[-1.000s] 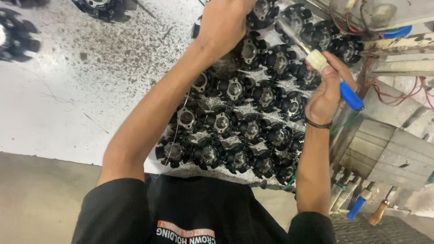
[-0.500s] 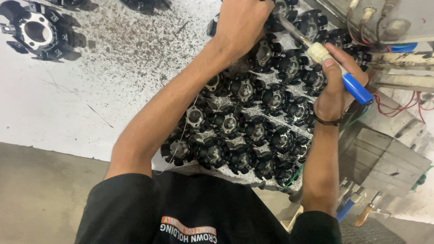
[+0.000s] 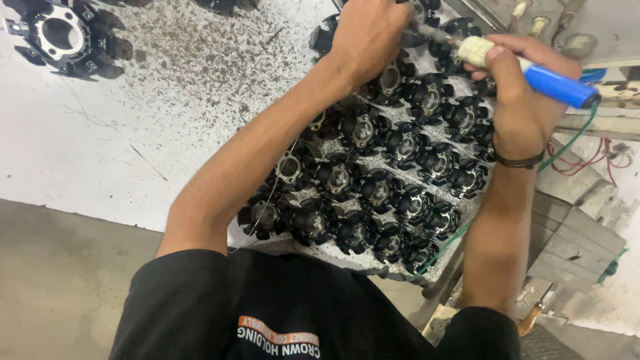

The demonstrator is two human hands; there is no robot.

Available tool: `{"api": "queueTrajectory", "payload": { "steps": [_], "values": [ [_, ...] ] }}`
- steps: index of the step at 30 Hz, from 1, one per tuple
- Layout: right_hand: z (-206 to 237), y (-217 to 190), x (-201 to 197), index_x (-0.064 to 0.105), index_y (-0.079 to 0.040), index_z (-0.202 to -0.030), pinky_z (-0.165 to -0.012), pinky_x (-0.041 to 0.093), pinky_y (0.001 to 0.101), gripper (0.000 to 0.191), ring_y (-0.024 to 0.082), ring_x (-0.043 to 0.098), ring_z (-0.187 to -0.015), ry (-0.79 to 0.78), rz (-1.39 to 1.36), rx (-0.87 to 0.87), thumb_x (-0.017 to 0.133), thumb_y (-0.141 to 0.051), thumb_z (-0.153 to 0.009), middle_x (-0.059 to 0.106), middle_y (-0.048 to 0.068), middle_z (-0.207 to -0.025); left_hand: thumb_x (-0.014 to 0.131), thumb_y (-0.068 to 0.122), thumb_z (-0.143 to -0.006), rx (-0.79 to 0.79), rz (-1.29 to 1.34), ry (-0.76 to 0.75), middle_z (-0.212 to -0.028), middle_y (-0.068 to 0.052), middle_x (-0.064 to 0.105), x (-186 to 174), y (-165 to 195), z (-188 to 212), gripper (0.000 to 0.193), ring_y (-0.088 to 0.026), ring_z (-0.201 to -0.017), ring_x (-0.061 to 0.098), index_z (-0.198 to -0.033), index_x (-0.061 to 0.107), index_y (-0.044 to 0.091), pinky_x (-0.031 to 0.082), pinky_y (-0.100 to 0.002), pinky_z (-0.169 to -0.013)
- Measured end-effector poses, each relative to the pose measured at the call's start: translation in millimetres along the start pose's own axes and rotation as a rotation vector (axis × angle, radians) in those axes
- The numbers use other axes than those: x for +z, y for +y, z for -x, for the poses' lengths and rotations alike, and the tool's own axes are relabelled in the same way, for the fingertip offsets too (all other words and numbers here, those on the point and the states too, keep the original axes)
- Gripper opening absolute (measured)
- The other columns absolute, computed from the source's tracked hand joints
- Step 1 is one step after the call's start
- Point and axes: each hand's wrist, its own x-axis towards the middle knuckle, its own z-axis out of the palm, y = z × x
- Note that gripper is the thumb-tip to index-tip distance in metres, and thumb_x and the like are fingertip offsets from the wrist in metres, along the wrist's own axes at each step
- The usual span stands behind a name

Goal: The person removes black splined hub components from a plastic tray and spreads them on a workbench, then arranges them in rows. The person then uses a soldering iron to work on each component one at a time, moving along the rows of parts.

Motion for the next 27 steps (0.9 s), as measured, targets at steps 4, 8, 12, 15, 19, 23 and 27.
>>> {"api": "queueTrajectory", "payload": {
  "steps": [4, 8, 12, 15, 19, 23, 27],
  "values": [
    [-4.8, 16.4, -12.6, 0.069, 0.010, -0.114, -0.086, 0.062, 0.0329, 0.019, 0.025, 0.074, -0.092, 0.054, -0.158, 0.049, 0.064, -0.005, -0.103, 0.073, 0.018, -0.105, 0.073, -0.001, -0.067, -0.025, -0.022, 0.071, -0.081, -0.017, 0.069, -19.1, 7.7, -7.0, 0.024, -0.037, -0.076, 0.068, -0.090, 0.069, 0.002, 0.054, -0.046, -0.058],
    [44.4, 37.2, -9.8, 0.072, 0.009, -0.115, -0.091, 0.062, 0.0373, 0.028, 0.029, 0.075, -0.096, 0.301, -0.470, 0.107, 0.058, -0.012, -0.102, 0.075, 0.021, -0.109, 0.068, -0.004, -0.077, -0.110, 0.007, 0.006, -0.091, -0.016, 0.071, -60.1, 13.4, 6.0, 0.023, -0.039, -0.078, 0.065, -0.099, 0.071, 0.004, 0.052, -0.052, -0.063],
    [120.4, 75.5, 30.1, 0.069, 0.011, -0.119, -0.098, 0.060, 0.0422, 0.031, 0.029, 0.072, -0.101, 0.437, -0.371, 0.009, 0.065, -0.010, -0.097, 0.070, 0.021, -0.114, 0.065, -0.005, -0.080, 0.064, 0.046, -0.195, -0.098, -0.006, 0.072, -84.1, 23.0, 34.6, 0.020, -0.031, -0.096, 0.067, -0.093, 0.073, 0.009, 0.056, -0.045, -0.074],
    [154.7, 91.9, 32.1, 0.070, 0.013, -0.122, -0.112, 0.052, 0.0390, 0.035, 0.028, 0.068, -0.117, 0.429, -0.260, -0.009, 0.067, -0.010, -0.096, 0.070, 0.022, -0.123, 0.066, 0.000, -0.073, 0.103, -0.020, -0.204, -0.099, -0.008, 0.070, -87.8, 28.3, 48.2, 0.016, -0.031, -0.098, 0.065, -0.087, 0.071, 0.004, 0.057, -0.043, -0.081],
    [158.8, 92.7, 30.7, 0.069, 0.013, -0.118, -0.112, 0.051, 0.0387, 0.034, 0.028, 0.068, -0.115, 0.470, -0.251, 0.005, 0.070, -0.011, -0.093, 0.071, 0.022, -0.121, 0.069, -0.001, -0.082, 0.058, 0.044, -0.164, -0.104, -0.010, 0.064, -87.2, 31.9, 52.8, 0.017, -0.028, -0.101, 0.064, -0.096, 0.076, 0.004, 0.056, -0.042, -0.079],
    [144.8, 78.7, 32.7, 0.070, 0.014, -0.121, -0.105, 0.053, 0.0349, 0.034, 0.027, 0.069, -0.109, 0.412, -0.218, -0.029, 0.070, -0.010, -0.096, 0.071, 0.023, -0.120, 0.071, 0.001, -0.077, 0.044, -0.004, -0.188, -0.101, -0.011, 0.061, -87.3, 30.2, 52.0, 0.013, -0.030, -0.096, 0.064, -0.089, 0.076, 0.005, 0.055, -0.044, -0.075],
    [137.4, 60.5, 32.2, 0.069, 0.014, -0.119, -0.092, 0.063, 0.0372, 0.032, 0.028, 0.073, -0.100, 0.338, -0.224, 0.010, 0.067, -0.009, -0.098, 0.071, 0.023, -0.115, 0.071, 0.000, -0.076, 0.073, -0.018, -0.164, -0.104, -0.010, 0.061, -82.5, 29.6, 52.5, 0.012, -0.029, -0.096, 0.065, -0.087, 0.076, 0.004, 0.057, -0.042, -0.075]
  ]
}}
